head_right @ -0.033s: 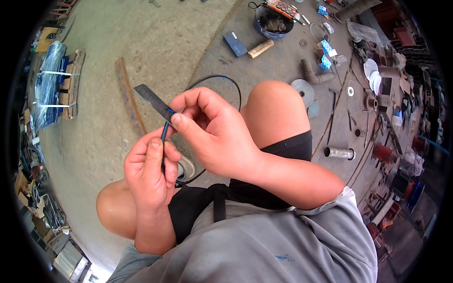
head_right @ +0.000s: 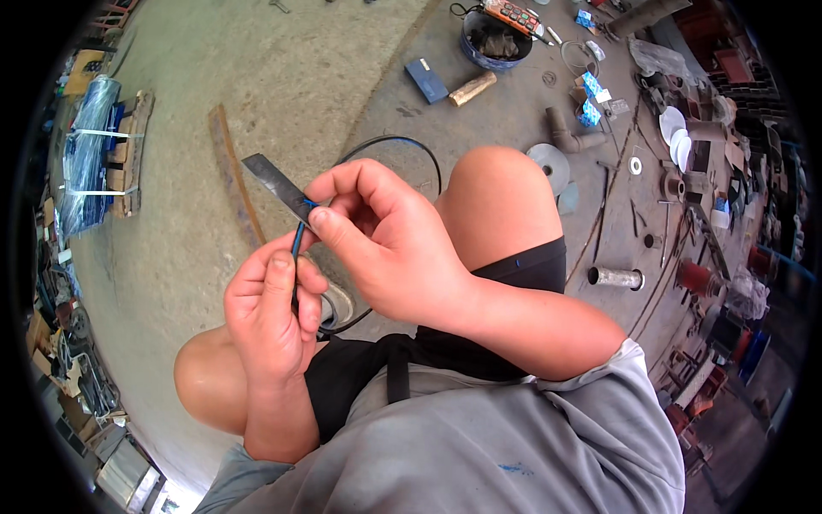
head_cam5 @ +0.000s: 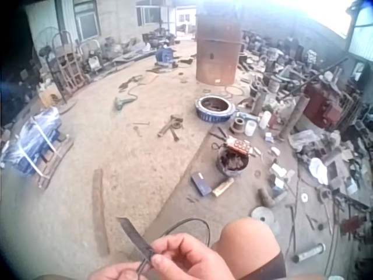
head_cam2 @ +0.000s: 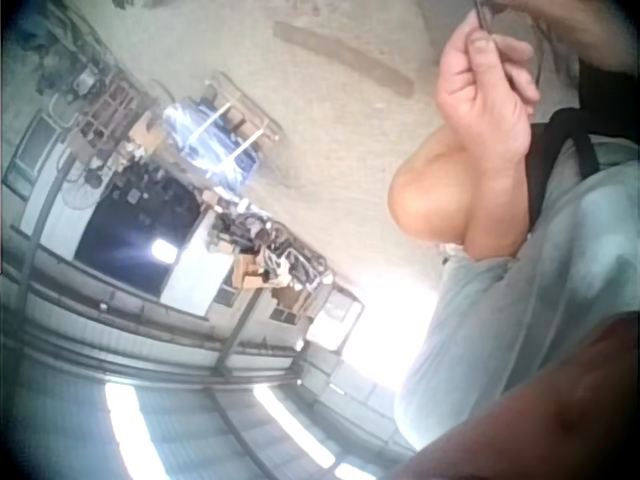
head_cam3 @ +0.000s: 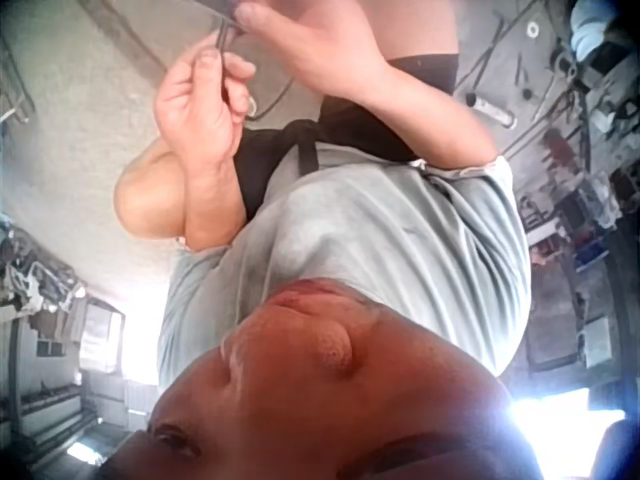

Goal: The person holds a black wire and uses a metal file to scrape and smooth its surface. The person repeatedly files the wire while rotating it, then inspects the wire and continues filing.

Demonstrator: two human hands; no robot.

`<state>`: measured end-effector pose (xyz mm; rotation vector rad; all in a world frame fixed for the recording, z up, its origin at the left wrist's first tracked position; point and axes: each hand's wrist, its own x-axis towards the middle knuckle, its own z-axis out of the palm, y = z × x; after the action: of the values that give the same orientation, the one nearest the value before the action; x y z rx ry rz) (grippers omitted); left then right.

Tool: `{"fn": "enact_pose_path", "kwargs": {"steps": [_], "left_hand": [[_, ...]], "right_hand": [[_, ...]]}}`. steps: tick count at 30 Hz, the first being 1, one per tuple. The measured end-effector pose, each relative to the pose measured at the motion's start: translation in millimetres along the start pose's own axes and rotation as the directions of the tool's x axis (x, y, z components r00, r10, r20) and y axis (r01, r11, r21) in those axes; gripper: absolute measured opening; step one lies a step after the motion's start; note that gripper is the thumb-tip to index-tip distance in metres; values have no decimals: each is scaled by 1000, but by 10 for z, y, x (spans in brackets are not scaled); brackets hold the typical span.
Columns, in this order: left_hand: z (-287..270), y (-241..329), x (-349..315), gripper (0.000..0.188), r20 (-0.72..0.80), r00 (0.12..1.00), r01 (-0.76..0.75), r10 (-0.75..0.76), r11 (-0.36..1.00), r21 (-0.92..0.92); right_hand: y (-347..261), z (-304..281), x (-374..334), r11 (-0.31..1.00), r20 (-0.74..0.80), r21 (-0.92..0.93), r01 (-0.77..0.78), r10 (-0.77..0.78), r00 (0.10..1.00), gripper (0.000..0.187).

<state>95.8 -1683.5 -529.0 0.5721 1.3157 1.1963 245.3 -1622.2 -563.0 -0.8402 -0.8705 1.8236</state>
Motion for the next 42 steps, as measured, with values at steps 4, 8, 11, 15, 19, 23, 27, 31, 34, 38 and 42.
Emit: {"fn": "enact_pose_path", "kwargs": {"steps": [4,8,11,15,19,23,27,31,34,38,42], "left_hand": [[-20,-4,-4,29,8,1000,-1,1,1000,-11],[-39,-7,-12,28,17,1000,-9,9,999,-31],[-48,-10,-18,28,18,1000,-10,11,999,-43],[-62,-20,-25,27,29,999,-13,15,999,-53],[-63,-24,-35,27,22,1000,-8,9,998,-55],[-56,-20,-43,27,24,1000,3,-2,997,-78],[-59,-28,-50,27,38,999,19,-14,992,-121],[-59,-41,-66,26,31,999,19,-15,991,-129],[-64,-50,-77,26,22,1000,16,-13,994,-107],[-81,-76,-77,25,28,999,-14,17,996,-87],[-79,-87,-95,25,17,999,-28,29,996,-84]], "right_hand": [[3,-7,-16,998,5,-61,14,-14,1000,17],[-33,27,-25,999,-4,-30,-14,14,1000,17],[-21,10,-22,998,3,-57,4,-4,1000,17],[-22,8,-32,997,9,-75,4,-4,1000,17],[-9,-6,-35,995,8,-94,13,-12,1000,16],[20,-20,-48,995,7,-97,27,-26,1000,16],[27,-19,-67,997,17,-72,29,-27,999,16],[22,-13,-78,998,25,-56,22,-20,999,16],[20,-16,-83,997,31,-69,26,-24,999,15],[6,-27,-86,992,51,-111,60,-55,997,14],[2,-27,-85,983,75,-153,98,-87,993,14]]}}
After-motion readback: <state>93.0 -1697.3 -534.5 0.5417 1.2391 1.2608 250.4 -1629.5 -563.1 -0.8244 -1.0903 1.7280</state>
